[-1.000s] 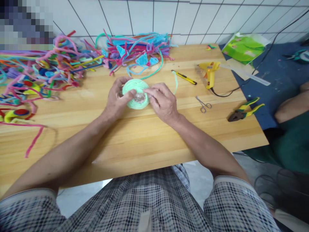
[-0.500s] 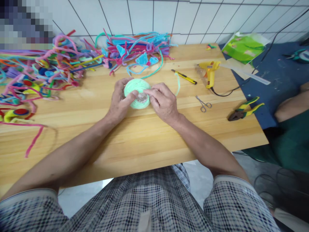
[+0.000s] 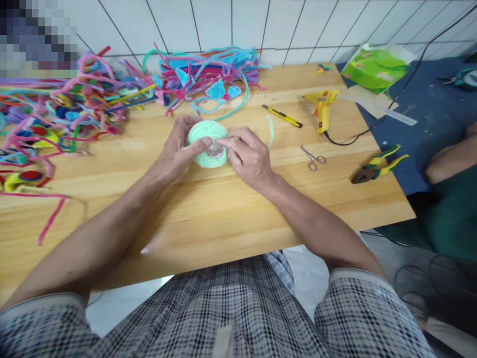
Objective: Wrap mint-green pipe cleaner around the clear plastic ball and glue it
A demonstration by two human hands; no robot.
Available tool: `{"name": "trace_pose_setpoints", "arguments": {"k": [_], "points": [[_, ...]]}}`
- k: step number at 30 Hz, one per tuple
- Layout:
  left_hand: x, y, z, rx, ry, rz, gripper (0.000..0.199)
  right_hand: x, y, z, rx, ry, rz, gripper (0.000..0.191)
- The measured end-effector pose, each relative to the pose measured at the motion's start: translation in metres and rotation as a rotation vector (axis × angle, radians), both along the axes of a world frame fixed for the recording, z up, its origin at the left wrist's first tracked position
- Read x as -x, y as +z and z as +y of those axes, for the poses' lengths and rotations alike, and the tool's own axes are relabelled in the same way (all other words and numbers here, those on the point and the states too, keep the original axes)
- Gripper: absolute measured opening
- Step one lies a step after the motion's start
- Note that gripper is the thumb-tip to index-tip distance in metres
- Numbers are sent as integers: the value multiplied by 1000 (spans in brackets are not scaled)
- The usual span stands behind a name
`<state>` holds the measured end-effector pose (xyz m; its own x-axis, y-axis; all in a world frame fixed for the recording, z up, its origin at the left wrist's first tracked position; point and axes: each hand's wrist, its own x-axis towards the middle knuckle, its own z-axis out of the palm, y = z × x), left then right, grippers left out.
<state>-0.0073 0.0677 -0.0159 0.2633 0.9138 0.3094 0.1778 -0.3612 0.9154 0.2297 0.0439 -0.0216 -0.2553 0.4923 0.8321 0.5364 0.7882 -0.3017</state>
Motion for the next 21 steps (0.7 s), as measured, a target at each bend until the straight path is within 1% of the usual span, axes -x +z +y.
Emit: {"name": "trace_pose_setpoints", "arguments": {"k": [6,11,17,21], "points": [[0,-6,0,-5,35,-37,62,-1,1,-2,78,-22,-41,29],[-2,-10,-2,-1,62,-42,68,-1,1,-1,29,-5,-8,27],[-4,-18,-2,-59,116,-23,71,-1,2,-2,94,-31,-21,22],[-7,-19,-5,-67,116,-32,74,0,5,-2,60,-16,4,20]]}}
